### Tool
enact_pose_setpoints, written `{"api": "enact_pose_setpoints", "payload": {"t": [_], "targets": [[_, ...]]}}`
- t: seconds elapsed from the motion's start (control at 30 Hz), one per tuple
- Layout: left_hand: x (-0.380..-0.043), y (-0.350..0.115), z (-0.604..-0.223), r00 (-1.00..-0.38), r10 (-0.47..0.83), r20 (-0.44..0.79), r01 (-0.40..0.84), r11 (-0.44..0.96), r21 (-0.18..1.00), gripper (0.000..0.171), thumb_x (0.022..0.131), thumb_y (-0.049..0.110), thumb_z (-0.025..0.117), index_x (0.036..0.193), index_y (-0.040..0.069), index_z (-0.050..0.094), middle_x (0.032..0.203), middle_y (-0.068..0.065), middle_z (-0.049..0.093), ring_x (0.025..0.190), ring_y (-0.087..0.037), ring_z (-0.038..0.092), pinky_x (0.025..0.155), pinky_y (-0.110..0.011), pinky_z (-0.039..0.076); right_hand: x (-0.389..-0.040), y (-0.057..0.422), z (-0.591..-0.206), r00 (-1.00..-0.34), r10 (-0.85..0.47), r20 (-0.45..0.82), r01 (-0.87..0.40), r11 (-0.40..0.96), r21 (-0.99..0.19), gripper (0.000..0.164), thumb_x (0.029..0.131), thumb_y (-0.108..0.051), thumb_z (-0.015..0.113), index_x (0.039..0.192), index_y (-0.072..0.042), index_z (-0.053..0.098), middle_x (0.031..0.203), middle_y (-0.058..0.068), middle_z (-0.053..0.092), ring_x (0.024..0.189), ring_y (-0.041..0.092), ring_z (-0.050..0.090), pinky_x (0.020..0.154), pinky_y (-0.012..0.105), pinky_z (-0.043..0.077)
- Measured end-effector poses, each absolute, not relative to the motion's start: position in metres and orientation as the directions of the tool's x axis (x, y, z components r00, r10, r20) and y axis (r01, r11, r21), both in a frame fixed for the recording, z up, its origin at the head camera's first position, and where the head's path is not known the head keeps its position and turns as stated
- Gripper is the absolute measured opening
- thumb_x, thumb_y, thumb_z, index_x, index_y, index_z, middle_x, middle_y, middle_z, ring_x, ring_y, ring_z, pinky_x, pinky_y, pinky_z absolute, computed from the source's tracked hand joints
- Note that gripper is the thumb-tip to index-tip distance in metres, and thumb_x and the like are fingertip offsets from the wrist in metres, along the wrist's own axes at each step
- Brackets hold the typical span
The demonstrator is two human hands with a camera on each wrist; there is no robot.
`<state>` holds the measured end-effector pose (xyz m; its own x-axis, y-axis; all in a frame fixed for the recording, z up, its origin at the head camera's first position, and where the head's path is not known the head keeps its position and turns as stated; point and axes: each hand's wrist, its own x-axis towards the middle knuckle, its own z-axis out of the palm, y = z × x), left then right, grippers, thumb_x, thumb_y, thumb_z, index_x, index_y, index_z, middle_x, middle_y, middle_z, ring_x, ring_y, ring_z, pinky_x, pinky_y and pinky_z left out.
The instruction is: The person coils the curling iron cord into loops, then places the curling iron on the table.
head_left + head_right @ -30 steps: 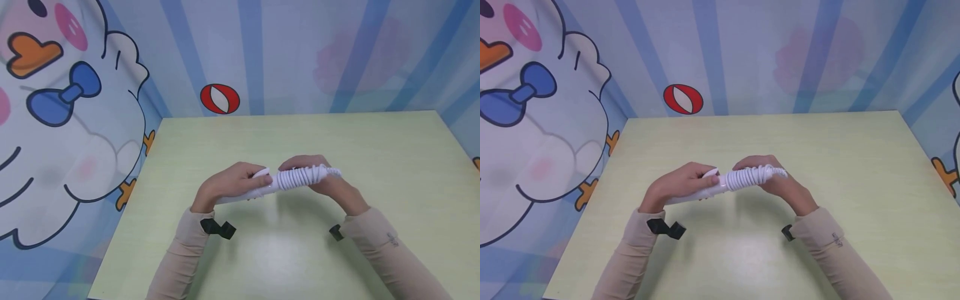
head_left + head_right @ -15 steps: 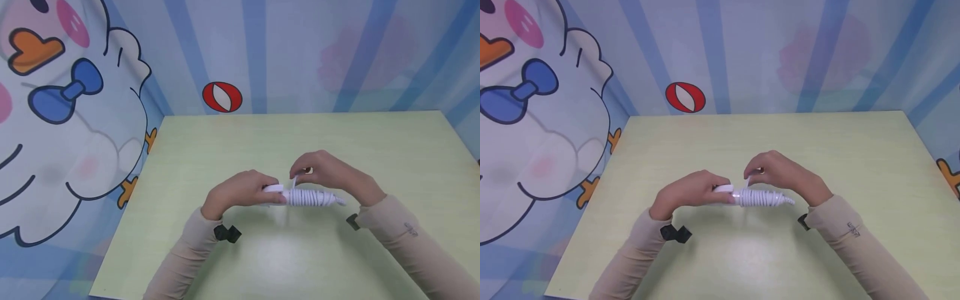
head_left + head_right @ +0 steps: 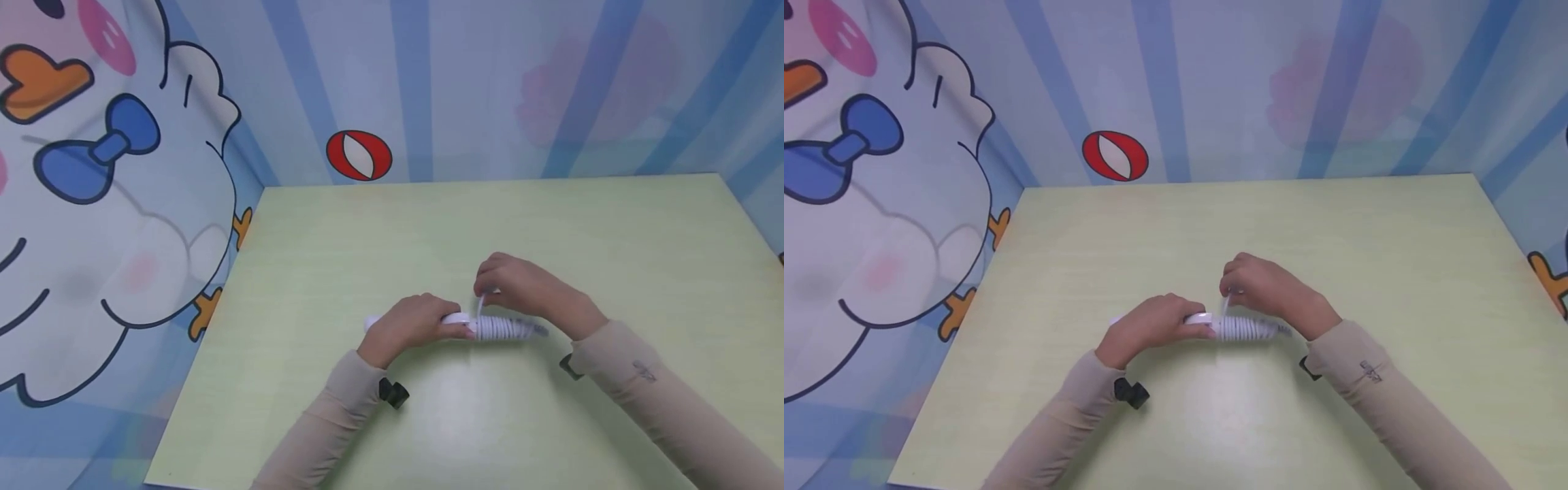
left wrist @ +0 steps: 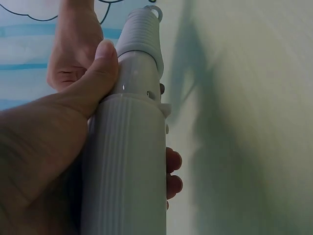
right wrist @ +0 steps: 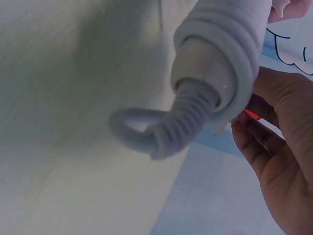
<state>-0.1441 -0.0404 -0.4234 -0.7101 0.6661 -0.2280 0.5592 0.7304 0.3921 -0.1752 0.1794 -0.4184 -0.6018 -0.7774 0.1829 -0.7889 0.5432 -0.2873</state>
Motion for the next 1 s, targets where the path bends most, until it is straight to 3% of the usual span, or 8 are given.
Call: {"api": "enact_pose_setpoints", "payload": {"t": [0.37,0.6,1.0], "targets": [[-0.147,-0.040,-0.446,-0.737,0.643,-0.208,0.536,0.744,0.398,0.043,0.083,0.062,0.050,0.073,0.020,0.050,0.062,0.007,0.041,0.057,-0.006,0.039,0.050,-0.022,0.032,-0.179,0.177,-0.437,-0.636,-0.755,0.160,-0.762,0.584,-0.279,0.014,0.071,-0.009,0.078,0.083,-0.011,0.070,0.085,-0.004,0.064,0.086,0.014,0.055,0.078,0.031,0.045],[-0.149,-0.041,-0.452,-0.727,0.666,-0.167,0.603,0.735,0.308,0.042,0.083,0.062,0.049,0.082,0.020,0.056,0.079,0.003,0.047,0.066,-0.010,0.042,0.056,-0.023,0.034,-0.183,0.176,-0.442,-0.644,-0.749,0.154,-0.754,0.588,-0.293,0.014,0.071,-0.009,0.077,0.083,-0.011,0.070,0.085,-0.003,0.064,0.085,0.014,0.055,0.078,0.031,0.045],[-0.149,-0.040,-0.449,-0.741,0.649,-0.169,0.591,0.751,0.294,0.042,0.084,0.060,0.050,0.084,0.018,0.057,0.081,0.002,0.046,0.067,-0.011,0.043,0.054,-0.024,0.034,-0.188,0.174,-0.446,-0.661,-0.738,0.139,-0.739,0.606,-0.295,0.016,0.072,-0.008,0.077,0.085,-0.010,0.070,0.088,0.000,0.065,0.088,0.018,0.057,0.079,0.034,0.046]]}}
